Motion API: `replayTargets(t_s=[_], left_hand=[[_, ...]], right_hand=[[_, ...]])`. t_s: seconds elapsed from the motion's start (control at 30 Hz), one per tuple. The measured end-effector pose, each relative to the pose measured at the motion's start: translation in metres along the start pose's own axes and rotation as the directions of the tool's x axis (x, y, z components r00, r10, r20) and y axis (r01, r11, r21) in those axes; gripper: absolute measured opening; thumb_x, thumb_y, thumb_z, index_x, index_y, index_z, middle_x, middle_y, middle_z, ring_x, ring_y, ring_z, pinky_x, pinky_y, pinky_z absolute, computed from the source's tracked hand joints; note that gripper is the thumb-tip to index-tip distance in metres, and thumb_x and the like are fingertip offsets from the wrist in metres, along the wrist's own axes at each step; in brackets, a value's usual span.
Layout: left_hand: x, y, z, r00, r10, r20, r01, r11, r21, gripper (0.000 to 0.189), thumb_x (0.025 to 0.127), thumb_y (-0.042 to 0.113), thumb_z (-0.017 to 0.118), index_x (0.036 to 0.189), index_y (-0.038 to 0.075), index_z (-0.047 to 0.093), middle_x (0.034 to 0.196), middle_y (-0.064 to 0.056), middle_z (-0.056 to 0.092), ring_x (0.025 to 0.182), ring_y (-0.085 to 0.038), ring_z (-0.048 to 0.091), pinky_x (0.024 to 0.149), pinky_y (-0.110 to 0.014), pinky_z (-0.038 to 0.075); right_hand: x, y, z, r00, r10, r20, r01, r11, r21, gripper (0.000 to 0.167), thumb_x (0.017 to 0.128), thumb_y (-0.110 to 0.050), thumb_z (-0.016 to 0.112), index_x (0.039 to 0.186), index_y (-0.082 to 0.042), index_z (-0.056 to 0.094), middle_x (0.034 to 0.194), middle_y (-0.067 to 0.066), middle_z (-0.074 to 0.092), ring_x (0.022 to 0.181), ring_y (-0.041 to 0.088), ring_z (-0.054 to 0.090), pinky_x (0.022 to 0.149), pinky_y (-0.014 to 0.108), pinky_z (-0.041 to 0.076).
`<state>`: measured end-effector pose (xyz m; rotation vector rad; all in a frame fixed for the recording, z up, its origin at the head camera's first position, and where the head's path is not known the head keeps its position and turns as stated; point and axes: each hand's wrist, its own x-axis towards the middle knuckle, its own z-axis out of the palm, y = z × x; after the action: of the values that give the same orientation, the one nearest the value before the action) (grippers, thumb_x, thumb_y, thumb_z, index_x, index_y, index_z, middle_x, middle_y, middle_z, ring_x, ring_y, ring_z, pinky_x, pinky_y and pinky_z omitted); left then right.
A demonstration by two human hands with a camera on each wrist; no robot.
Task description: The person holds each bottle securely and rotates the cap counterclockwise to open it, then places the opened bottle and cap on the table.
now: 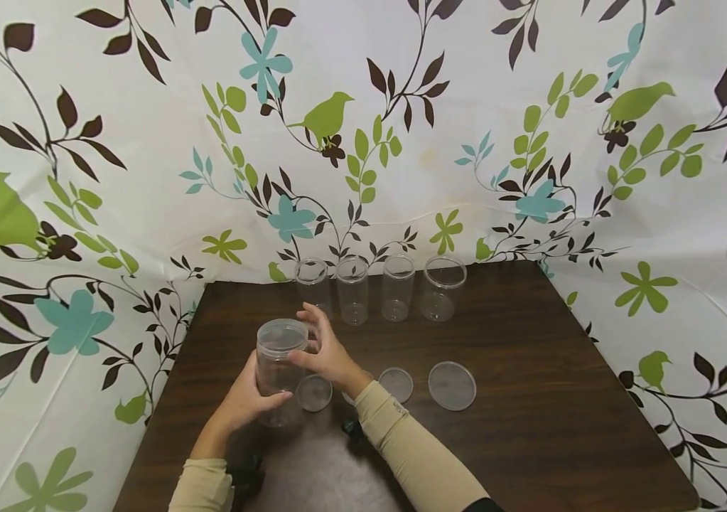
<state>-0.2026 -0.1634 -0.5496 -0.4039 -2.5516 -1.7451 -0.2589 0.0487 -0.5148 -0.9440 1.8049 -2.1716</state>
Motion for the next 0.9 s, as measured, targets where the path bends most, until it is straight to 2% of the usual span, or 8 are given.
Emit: replayTargets(t_s=[0.13,0.23,0.4,0.53,0.67,0.73,0.9], left_hand=[[0.001,-0.004,0.0,0.996,-0.024,-0.081,0.026,0.999,0.024,0.104,0.073,0.02,0.093,0.153,0.006,0.029,0.144,-0.02,0.052,0.128,-0.036,0.053,0.104,-0.057,0.042],[0.001,-0.006,-0.001,0.994,-0.042,-0.098,0.047,0.998,0.044,0.105,0.073,0.022,0.093,0.153,0.006,0.028,0.143,-0.021,0.052,0.127,-0.037,0.054,0.103,-0.058,0.042],[0.001,-0.008,-0.001,0.995,-0.058,-0.086,0.063,0.997,0.053,0.106,0.074,0.024,0.093,0.154,0.006,0.026,0.144,-0.022,0.051,0.128,-0.038,0.054,0.103,-0.058,0.043],[0.002,-0.01,-0.002,0.995,-0.032,-0.091,0.039,0.997,0.068,0.106,0.073,0.023,0.093,0.153,0.004,0.027,0.143,-0.023,0.051,0.126,-0.039,0.055,0.102,-0.058,0.043],[0.002,-0.009,-0.002,0.996,0.005,-0.09,0.004,0.995,0.1,0.107,0.071,0.023,0.094,0.153,0.004,0.028,0.142,-0.023,0.053,0.124,-0.039,0.056,0.1,-0.058,0.045],[0.003,-0.009,-0.001,0.997,0.024,-0.068,-0.016,0.993,0.117,0.107,0.071,0.024,0.094,0.153,0.005,0.028,0.142,-0.022,0.053,0.123,-0.037,0.057,0.099,-0.057,0.046],[0.003,-0.005,0.002,0.999,0.053,-0.004,-0.052,0.99,0.131,0.109,0.07,0.028,0.095,0.154,0.008,0.028,0.143,-0.019,0.053,0.12,-0.033,0.059,0.097,-0.053,0.048]], right_hand=[[-0.002,0.001,0.005,0.997,0.015,-0.078,-0.018,0.999,-0.047,0.103,0.086,-0.047,0.079,0.155,0.001,0.02,0.14,0.027,0.031,0.127,0.026,0.04,0.102,0.038,0.046],[-0.004,0.001,0.008,0.996,0.037,-0.086,-0.044,0.995,-0.088,0.094,0.089,-0.04,0.079,0.155,-0.002,0.024,0.135,0.022,0.033,0.123,0.024,0.04,0.102,0.04,0.047],[-0.006,-0.014,0.015,0.998,0.037,-0.058,-0.046,0.985,-0.164,0.09,0.092,-0.036,0.075,0.155,0.0,0.022,0.138,0.027,0.033,0.127,0.031,0.037,0.105,0.048,0.044],[-0.007,-0.03,0.019,0.999,0.027,-0.04,-0.035,0.977,-0.211,0.091,0.093,-0.04,0.074,0.153,0.004,0.022,0.137,0.031,0.035,0.128,0.037,0.038,0.105,0.045,0.045],[-0.005,-0.019,0.016,0.999,0.018,-0.042,-0.027,0.974,-0.227,0.092,0.092,-0.041,0.074,0.154,0.001,0.022,0.145,0.029,0.035,0.134,0.038,0.037,0.106,0.042,0.044],[-0.004,-0.008,0.012,0.999,0.021,-0.043,-0.03,0.975,-0.221,0.092,0.092,-0.041,0.075,0.155,0.0,0.021,0.15,0.026,0.035,0.137,0.037,0.036,0.107,0.042,0.043],[-0.003,-0.003,0.009,1.0,0.017,-0.012,-0.019,0.986,-0.166,0.086,0.092,-0.04,0.074,0.155,-0.008,0.024,0.153,0.015,0.041,0.135,0.029,0.046,0.106,0.036,0.042]])
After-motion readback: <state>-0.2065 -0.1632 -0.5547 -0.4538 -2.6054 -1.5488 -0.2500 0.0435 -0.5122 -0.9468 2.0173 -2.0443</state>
